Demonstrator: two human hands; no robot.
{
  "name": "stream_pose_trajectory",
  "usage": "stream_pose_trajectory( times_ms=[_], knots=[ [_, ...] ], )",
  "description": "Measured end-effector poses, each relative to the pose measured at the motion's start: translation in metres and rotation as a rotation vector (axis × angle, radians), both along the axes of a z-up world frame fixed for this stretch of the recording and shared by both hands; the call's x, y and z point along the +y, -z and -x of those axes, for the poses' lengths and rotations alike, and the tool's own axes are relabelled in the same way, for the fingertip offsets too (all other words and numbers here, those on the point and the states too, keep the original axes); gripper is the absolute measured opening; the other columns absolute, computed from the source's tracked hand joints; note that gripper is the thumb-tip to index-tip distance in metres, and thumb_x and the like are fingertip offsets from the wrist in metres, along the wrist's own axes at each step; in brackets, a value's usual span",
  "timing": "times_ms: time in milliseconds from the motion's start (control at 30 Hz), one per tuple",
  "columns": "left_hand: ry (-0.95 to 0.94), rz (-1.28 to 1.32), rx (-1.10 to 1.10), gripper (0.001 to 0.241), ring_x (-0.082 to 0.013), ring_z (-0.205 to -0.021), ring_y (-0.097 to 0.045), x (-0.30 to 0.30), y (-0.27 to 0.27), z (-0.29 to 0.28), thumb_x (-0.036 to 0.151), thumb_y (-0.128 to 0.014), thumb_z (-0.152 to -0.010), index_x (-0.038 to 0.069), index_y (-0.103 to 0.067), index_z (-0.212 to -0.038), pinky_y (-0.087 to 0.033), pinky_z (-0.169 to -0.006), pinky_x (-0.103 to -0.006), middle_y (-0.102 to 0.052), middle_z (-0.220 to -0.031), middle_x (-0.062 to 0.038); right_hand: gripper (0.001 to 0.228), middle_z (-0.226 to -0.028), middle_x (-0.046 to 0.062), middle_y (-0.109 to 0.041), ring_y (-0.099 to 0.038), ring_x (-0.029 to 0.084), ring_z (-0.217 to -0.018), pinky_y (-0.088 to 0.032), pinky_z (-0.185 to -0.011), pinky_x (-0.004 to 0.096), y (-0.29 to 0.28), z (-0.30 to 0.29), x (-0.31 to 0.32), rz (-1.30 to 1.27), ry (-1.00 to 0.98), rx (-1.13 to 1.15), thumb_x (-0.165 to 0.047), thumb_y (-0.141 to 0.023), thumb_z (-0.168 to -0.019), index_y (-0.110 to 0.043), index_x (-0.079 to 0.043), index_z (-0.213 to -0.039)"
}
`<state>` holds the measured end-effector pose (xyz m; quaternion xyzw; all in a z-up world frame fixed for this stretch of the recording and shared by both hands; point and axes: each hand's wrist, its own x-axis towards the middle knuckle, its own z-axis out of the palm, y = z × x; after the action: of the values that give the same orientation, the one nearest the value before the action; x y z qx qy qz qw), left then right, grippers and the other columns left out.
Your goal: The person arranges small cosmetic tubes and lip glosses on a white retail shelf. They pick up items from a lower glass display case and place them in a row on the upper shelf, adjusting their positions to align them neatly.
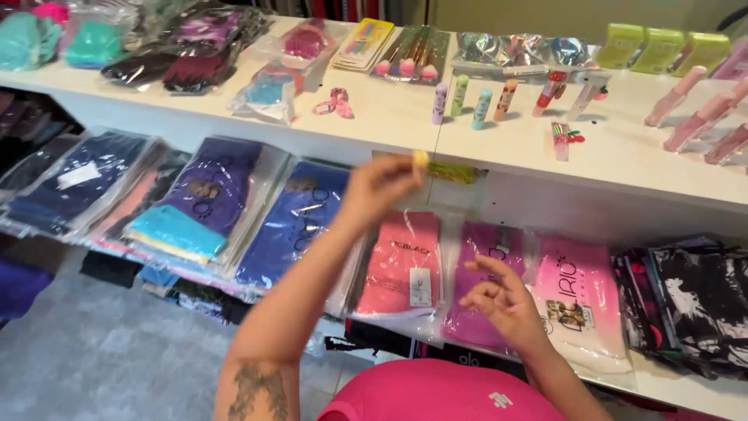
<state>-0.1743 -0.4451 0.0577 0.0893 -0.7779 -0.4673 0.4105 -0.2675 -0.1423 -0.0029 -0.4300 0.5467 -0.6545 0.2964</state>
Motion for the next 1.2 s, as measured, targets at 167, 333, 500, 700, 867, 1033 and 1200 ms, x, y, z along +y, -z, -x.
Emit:
stream_pose_trajectory(
  times_ms=[167, 333, 500, 700, 867, 1033, 1200],
  knots=[
    [-0.090, -0.071, -0.152, 0.021, -0.0085, -0.097, -0.072, -0.089, -0.066, 0.061, 0.018, -0.079, -0.081, 0.017, -0.082, -0.101, -0.054, -0.093, -0.0296, -0.082, -0.098, 0.003, 0.058, -0.136, 0.016, -0.064, -0.072, 0.021, -0.078, -0.062, -0.073, 0.032, 0.012, 0.020, 0.008, -0.137, 0.230, 0.023, -0.010, -0.064, -0.090, -0.050, -0.005, -0.146],
    [-0.008, -0.177, -0.195, 0.036, -0.0154, -0.104, -0.076, -0.132, -0.048, 0.116, 0.017, -0.083, -0.083, 0.013, -0.077, -0.118, -0.061, -0.095, -0.0325, -0.081, -0.112, -0.005, 0.053, -0.130, 0.018, -0.065, -0.069, 0.021, -0.073, -0.059, -0.070, 0.032, 0.028, 0.048, 0.023, -0.154, 0.364, 0.036, -0.007, -0.061, -0.093, -0.049, -0.001, -0.144],
    [-0.011, -0.179, -0.284, 0.031, -0.0116, -0.102, -0.076, -0.129, -0.048, 0.127, 0.019, -0.081, -0.083, 0.018, -0.080, -0.114, -0.058, -0.091, -0.0291, -0.082, -0.110, -0.001, 0.050, -0.128, 0.018, -0.065, -0.067, 0.021, -0.072, -0.056, -0.074, 0.032, 0.020, 0.060, 0.026, -0.184, 0.420, 0.016, -0.009, -0.059, -0.094, -0.051, -0.002, -0.143],
    [0.003, -0.210, -0.361, 0.030, -0.0087, -0.094, -0.079, -0.110, -0.064, 0.111, 0.014, -0.083, -0.083, 0.020, -0.079, -0.112, -0.065, -0.090, -0.0251, -0.083, -0.104, 0.003, 0.050, -0.130, 0.019, -0.064, -0.066, 0.021, -0.072, -0.053, -0.069, 0.031, 0.038, 0.076, 0.024, -0.147, 0.358, 0.009, -0.007, -0.060, -0.094, -0.050, -0.003, -0.143],
    [-0.153, 0.047, -0.516, 0.064, -0.0095, -0.105, -0.072, -0.118, -0.057, 0.117, 0.026, -0.087, -0.076, 0.032, -0.064, -0.135, -0.042, -0.095, -0.0341, -0.079, -0.105, 0.011, 0.051, -0.130, 0.019, -0.064, -0.066, 0.022, -0.074, -0.053, -0.071, 0.032, 0.033, 0.073, 0.015, -0.210, 0.351, -0.005, -0.006, -0.059, -0.094, -0.049, -0.004, -0.145],
    [-0.183, 0.091, -0.551, 0.068, -0.0127, -0.106, -0.071, -0.125, -0.050, 0.126, 0.028, -0.088, -0.076, 0.036, -0.060, -0.137, -0.038, -0.096, -0.0401, -0.077, -0.102, 0.012, 0.051, -0.130, 0.016, -0.064, -0.066, 0.022, -0.076, -0.054, -0.074, 0.033, 0.026, 0.071, 0.009, -0.258, 0.347, -0.037, -0.006, -0.058, -0.095, -0.049, -0.005, -0.145],
    [-0.186, 0.087, -0.555, 0.069, -0.0110, -0.105, -0.071, -0.126, -0.049, 0.128, 0.028, -0.088, -0.075, 0.036, -0.060, -0.138, -0.037, -0.096, -0.0395, -0.078, -0.101, 0.015, 0.050, -0.130, 0.017, -0.063, -0.067, 0.020, -0.074, -0.055, -0.072, 0.031, 0.038, 0.080, 0.009, -0.189, 0.284, -0.004, -0.008, -0.060, -0.095, -0.049, -0.005, -0.144]
  ],
)
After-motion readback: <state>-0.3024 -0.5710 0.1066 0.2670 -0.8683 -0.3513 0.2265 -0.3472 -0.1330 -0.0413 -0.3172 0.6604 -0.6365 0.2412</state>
